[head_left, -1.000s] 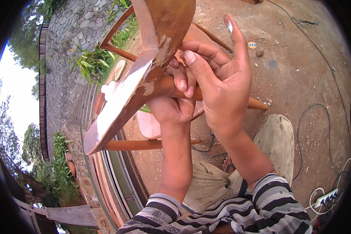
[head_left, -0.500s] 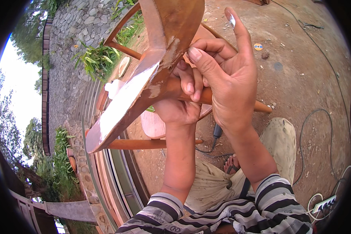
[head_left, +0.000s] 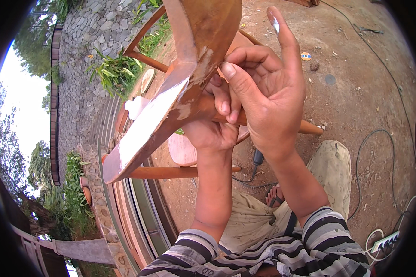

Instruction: The person applies wood glue to a detached wooden slat and the corresponding joint on a chair frame. They then press the slat into place and use a power drill to secure it, completing the repair of the chair's armrest.

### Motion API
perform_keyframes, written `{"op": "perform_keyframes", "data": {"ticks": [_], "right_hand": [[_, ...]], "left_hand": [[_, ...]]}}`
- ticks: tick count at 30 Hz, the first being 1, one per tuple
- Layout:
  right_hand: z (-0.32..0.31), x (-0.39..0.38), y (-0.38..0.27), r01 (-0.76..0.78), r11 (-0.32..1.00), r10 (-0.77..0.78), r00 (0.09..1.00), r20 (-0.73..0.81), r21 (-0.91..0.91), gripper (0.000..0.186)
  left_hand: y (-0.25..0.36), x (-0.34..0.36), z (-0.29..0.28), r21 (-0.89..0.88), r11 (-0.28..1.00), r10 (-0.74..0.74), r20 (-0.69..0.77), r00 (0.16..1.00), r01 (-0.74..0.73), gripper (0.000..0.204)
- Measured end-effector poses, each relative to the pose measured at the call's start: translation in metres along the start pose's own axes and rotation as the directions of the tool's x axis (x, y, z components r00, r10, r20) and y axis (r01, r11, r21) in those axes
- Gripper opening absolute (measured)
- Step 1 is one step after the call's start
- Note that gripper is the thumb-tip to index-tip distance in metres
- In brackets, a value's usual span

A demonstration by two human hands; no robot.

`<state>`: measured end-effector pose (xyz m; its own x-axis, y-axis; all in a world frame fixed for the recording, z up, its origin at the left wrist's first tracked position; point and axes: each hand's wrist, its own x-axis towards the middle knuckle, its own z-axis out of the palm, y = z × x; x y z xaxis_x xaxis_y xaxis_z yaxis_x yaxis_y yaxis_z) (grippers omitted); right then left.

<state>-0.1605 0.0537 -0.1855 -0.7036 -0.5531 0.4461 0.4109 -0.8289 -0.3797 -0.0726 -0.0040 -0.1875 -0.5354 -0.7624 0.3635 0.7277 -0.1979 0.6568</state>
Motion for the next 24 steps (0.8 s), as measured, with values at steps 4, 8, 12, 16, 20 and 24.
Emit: {"op": "perform_keyframes", "data": {"ticks": [4,8,12,16,20,24], "right_hand": [[-0.003,0.003,-0.003,-0.046,0.998,0.044,0.999,0.023,0.050,0.078],[-0.008,0.006,0.001,-0.131,0.982,0.125,0.991,0.055,0.136,0.077],[-0.013,0.011,-0.003,-0.202,0.957,0.185,0.978,0.101,0.209,0.076],[-0.016,0.012,-0.002,-0.263,0.926,0.233,0.963,0.138,0.270,0.075],[-0.020,0.013,0.001,-0.266,0.920,0.230,0.961,0.154,0.289,0.074],[-0.020,0.012,0.000,-0.255,0.924,0.214,0.963,0.166,0.286,0.073]], "left_hand": [[-0.001,0.005,0.000,-0.009,1.000,0.018,0.160,0.987,-0.016,0.060],[-0.003,0.003,0.004,-0.004,0.999,0.043,0.195,0.980,-0.043,0.059],[-0.005,0.003,0.014,-0.030,0.999,0.029,0.172,0.985,-0.024,0.059],[-0.002,0.004,0.001,-0.017,1.000,-0.016,0.219,0.976,0.020,0.058],[-0.003,0.003,0.002,-0.025,0.999,-0.023,0.195,0.981,0.029,0.058],[-0.003,0.003,0.003,-0.011,1.000,-0.011,0.210,0.978,0.014,0.060]]}}
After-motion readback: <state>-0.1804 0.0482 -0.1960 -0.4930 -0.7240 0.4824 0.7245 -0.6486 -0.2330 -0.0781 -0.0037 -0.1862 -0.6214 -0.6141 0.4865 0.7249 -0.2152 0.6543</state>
